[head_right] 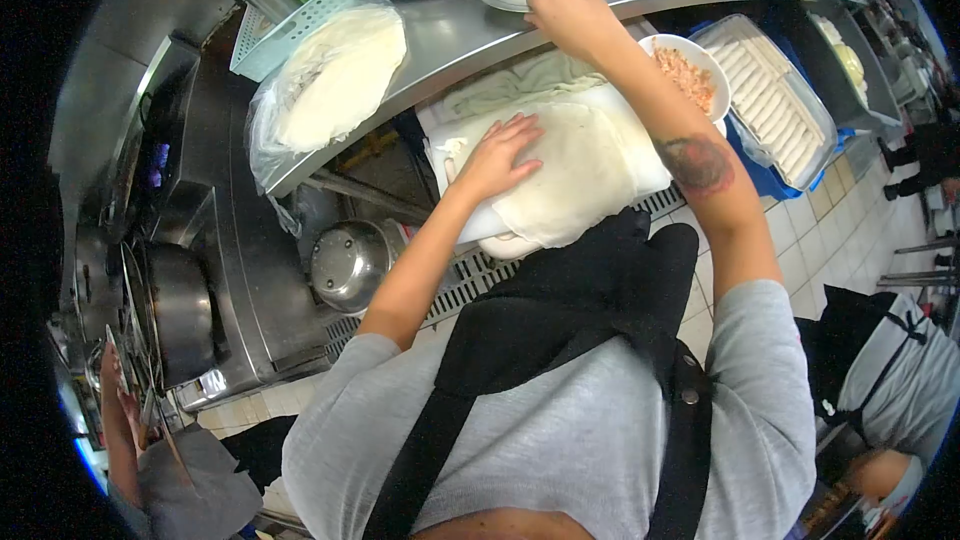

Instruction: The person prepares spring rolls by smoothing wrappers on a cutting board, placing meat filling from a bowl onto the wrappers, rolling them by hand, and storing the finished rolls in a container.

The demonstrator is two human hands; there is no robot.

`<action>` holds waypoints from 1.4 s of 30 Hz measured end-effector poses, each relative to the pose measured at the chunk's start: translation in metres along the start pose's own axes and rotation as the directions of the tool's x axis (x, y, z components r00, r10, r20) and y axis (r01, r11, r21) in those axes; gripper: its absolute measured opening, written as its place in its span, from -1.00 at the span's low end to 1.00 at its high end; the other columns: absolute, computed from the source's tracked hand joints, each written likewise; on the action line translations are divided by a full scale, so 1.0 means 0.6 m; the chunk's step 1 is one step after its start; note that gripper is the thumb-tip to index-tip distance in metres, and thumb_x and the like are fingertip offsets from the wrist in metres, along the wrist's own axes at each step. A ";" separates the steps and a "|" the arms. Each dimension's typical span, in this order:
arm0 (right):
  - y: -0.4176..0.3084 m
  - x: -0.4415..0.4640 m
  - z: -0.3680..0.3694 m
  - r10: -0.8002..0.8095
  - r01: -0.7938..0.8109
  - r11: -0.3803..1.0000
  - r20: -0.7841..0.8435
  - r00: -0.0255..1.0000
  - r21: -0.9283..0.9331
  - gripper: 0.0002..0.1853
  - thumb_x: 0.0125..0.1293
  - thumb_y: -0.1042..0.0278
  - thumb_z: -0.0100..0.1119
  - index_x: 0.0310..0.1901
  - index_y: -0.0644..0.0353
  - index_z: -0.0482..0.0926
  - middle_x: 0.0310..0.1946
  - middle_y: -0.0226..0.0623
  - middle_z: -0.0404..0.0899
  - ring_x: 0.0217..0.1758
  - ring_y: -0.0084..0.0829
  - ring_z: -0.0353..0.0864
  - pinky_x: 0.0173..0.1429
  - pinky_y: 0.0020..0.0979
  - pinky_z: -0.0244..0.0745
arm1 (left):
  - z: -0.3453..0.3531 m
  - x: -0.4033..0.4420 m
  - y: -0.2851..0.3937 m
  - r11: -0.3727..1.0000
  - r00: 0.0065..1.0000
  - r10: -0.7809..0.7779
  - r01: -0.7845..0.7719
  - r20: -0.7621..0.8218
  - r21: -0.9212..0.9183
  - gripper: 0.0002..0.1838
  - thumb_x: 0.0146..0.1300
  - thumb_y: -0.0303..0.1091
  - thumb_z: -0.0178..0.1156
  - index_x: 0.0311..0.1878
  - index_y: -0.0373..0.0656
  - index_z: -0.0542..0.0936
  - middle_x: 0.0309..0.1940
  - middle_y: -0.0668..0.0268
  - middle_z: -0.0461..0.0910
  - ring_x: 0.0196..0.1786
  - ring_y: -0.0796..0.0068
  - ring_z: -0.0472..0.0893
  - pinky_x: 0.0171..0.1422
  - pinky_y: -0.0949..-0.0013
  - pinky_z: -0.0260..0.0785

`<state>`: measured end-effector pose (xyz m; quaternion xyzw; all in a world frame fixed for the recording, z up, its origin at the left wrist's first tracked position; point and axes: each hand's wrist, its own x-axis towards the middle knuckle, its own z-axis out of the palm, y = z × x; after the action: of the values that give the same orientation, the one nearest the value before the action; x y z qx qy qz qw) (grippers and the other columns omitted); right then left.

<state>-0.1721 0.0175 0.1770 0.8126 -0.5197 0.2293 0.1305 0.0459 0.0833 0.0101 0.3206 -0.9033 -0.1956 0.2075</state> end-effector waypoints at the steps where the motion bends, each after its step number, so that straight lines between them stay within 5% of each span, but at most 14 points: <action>1: 0.002 0.004 0.002 0.016 -0.010 0.999 0.112 0.994 -0.051 -0.76 0.20 0.31 0.31 -0.18 0.27 0.61 -0.14 -0.11 0.63 -0.08 -0.06 0.66 -0.06 -0.14 0.58 | 0.000 0.001 0.004 1.000 0.999 -0.030 0.030 0.032 0.010 -0.42 0.27 -0.08 0.25 0.34 -0.03 0.46 0.48 0.22 0.27 0.55 0.19 0.19 0.58 -0.18 -0.06; 4: 0.002 0.009 -0.004 0.073 -0.066 0.997 0.156 0.985 -0.051 -0.76 0.19 0.32 0.32 -0.17 0.26 0.61 -0.17 -0.15 0.63 -0.07 -0.08 0.64 -0.03 -0.15 0.57 | 0.020 -0.005 -0.002 0.976 0.993 -0.096 0.082 0.062 0.201 -0.23 0.29 0.13 0.15 0.48 -0.04 0.29 0.57 0.25 0.08 0.61 0.26 0.06 0.59 -0.25 -0.17; 7: -0.005 -0.018 -0.021 -0.049 0.060 0.996 -0.153 0.987 0.069 -0.73 0.17 0.31 0.35 -0.14 0.26 0.62 -0.16 -0.15 0.63 -0.04 -0.10 0.63 0.00 -0.18 0.55 | 0.031 -0.007 0.002 0.949 0.988 -0.155 0.143 0.020 0.281 -0.17 0.31 0.22 0.08 0.51 -0.07 0.22 0.58 0.26 0.04 0.62 0.26 0.02 0.59 -0.29 -0.27; 10: -0.047 -0.083 -0.017 0.045 0.050 0.982 -0.480 0.876 0.184 -0.70 0.17 0.32 0.36 -0.10 0.25 0.62 -0.14 -0.14 0.63 -0.02 -0.10 0.61 0.02 -0.20 0.53 | 0.031 -0.007 0.004 0.942 0.981 -0.195 0.183 0.015 0.281 -0.11 0.29 0.25 0.08 0.52 -0.14 0.19 0.59 0.22 0.03 0.62 0.27 0.02 0.59 -0.30 -0.31; 12: -0.076 -0.149 0.036 0.204 -0.065 0.944 -0.415 0.887 0.324 -0.71 0.18 0.36 0.35 -0.06 0.24 0.62 -0.10 -0.12 0.63 -0.02 -0.09 0.62 0.02 -0.23 0.54 | 0.034 -0.007 0.001 0.935 0.978 -0.210 0.203 -0.009 0.290 -0.07 0.27 0.27 0.10 0.52 -0.18 0.17 0.59 0.20 0.02 0.62 0.28 0.02 0.59 -0.29 -0.32; 14: -0.106 -0.210 0.102 0.308 -0.232 0.882 -0.131 0.942 0.410 -0.66 0.25 0.34 0.28 0.03 0.28 0.58 0.04 -0.08 0.60 0.14 -0.05 0.58 0.16 -0.17 0.51 | 0.037 -0.008 0.001 0.932 0.976 -0.216 0.211 -0.016 0.295 -0.04 0.25 0.29 0.11 0.52 -0.22 0.16 0.59 0.18 0.01 0.62 0.29 0.01 0.59 -0.29 -0.31; 17: -0.110 -0.268 0.222 0.261 -0.287 0.926 0.134 0.956 0.247 -0.47 0.37 0.16 0.14 0.26 0.33 0.43 0.30 0.00 0.43 0.39 -0.03 0.38 0.41 -0.04 0.29 | 0.035 -0.006 0.003 0.926 0.976 -0.217 0.207 -0.005 0.315 -0.01 0.24 0.30 0.12 0.52 -0.25 0.14 0.59 0.16 0.00 0.62 0.29 0.00 0.58 -0.31 -0.30; 20: -0.097 -0.270 0.243 0.268 -0.292 0.953 0.218 0.938 0.085 -0.28 0.45 -0.05 -0.04 0.43 0.39 0.20 0.49 0.04 0.14 0.57 -0.07 0.09 0.57 0.06 -0.05 | 0.037 -0.005 0.004 0.919 0.974 -0.226 0.212 0.004 0.332 -0.01 0.24 0.29 0.11 0.53 -0.24 0.12 0.60 0.16 -0.01 0.63 0.27 0.00 0.57 -0.32 -0.30; 26: -0.082 -0.318 0.191 0.543 -0.527 0.839 0.269 0.796 -0.133 -0.12 0.42 -0.24 -0.08 0.48 0.40 0.09 0.55 0.05 -0.01 0.64 -0.13 -0.07 0.61 0.05 -0.22 | 0.028 -0.003 0.012 0.916 0.969 -0.245 0.227 0.013 0.330 -0.01 0.25 0.28 0.12 0.54 -0.24 0.10 0.60 0.14 -0.03 0.62 0.24 0.00 0.55 -0.37 -0.31; 31: -0.095 -0.395 0.113 0.516 -0.469 0.856 0.292 0.805 -0.219 -0.05 0.33 -0.34 0.00 0.43 0.42 0.18 0.49 0.07 0.13 0.59 -0.10 0.07 0.56 0.22 -0.18 | 0.032 -0.004 0.013 0.916 0.968 -0.250 0.236 0.001 0.323 0.00 0.23 0.30 0.13 0.52 -0.27 0.13 0.59 0.11 0.00 0.62 0.26 0.00 0.52 -0.46 -0.37; 34: -0.104 -0.404 0.056 0.576 -0.472 0.817 0.414 0.705 -0.332 -0.06 0.34 -0.34 -0.01 0.41 0.44 0.21 0.47 0.10 0.16 0.58 -0.10 0.10 0.55 0.24 -0.16 | 0.035 -0.004 0.013 0.910 0.967 -0.253 0.246 -0.025 0.334 0.02 0.22 0.30 0.13 0.52 -0.29 0.12 0.58 0.09 -0.01 0.62 0.21 -0.01 0.52 -0.47 -0.39; 38: -0.063 -0.359 0.025 0.515 -0.434 0.857 0.527 0.676 -0.280 -0.25 0.31 -0.21 0.13 0.17 0.45 0.45 0.23 0.05 0.48 0.32 -0.10 0.47 0.44 0.19 0.14 | 0.026 -0.005 0.021 0.882 0.951 -0.301 0.304 -0.068 0.360 -0.02 0.24 0.28 0.13 0.50 -0.30 0.16 0.58 0.06 -0.01 0.62 0.14 -0.02 0.51 -0.48 -0.41; 40: -0.056 -0.290 0.001 0.329 -0.316 0.944 0.193 0.924 -0.097 -0.45 0.24 0.12 0.30 0.12 0.39 0.48 0.16 0.01 0.53 0.19 -0.06 0.56 0.25 -0.11 0.44 | 0.023 -0.010 0.024 0.885 0.951 -0.277 0.308 -0.138 0.348 -0.07 0.25 0.24 0.13 0.48 -0.29 0.21 0.58 0.05 0.01 0.62 0.11 -0.01 0.50 -0.48 -0.42; 42: -0.064 -0.195 -0.033 0.173 -0.167 0.985 -0.172 0.970 0.049 -0.55 0.18 0.29 0.36 0.06 0.31 0.51 0.09 -0.06 0.56 0.09 -0.07 0.60 0.11 -0.19 0.53 | 0.014 -0.019 0.032 0.902 0.938 -0.217 0.299 -0.269 0.313 -0.20 0.27 0.13 0.18 0.40 -0.26 0.33 0.52 0.05 0.13 0.59 0.10 0.07 0.51 -0.45 -0.37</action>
<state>-0.1838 0.1344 0.1353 0.7439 -0.5696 0.3193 0.1418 0.0404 0.1066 0.0096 0.4899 -0.8430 -0.0202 0.2212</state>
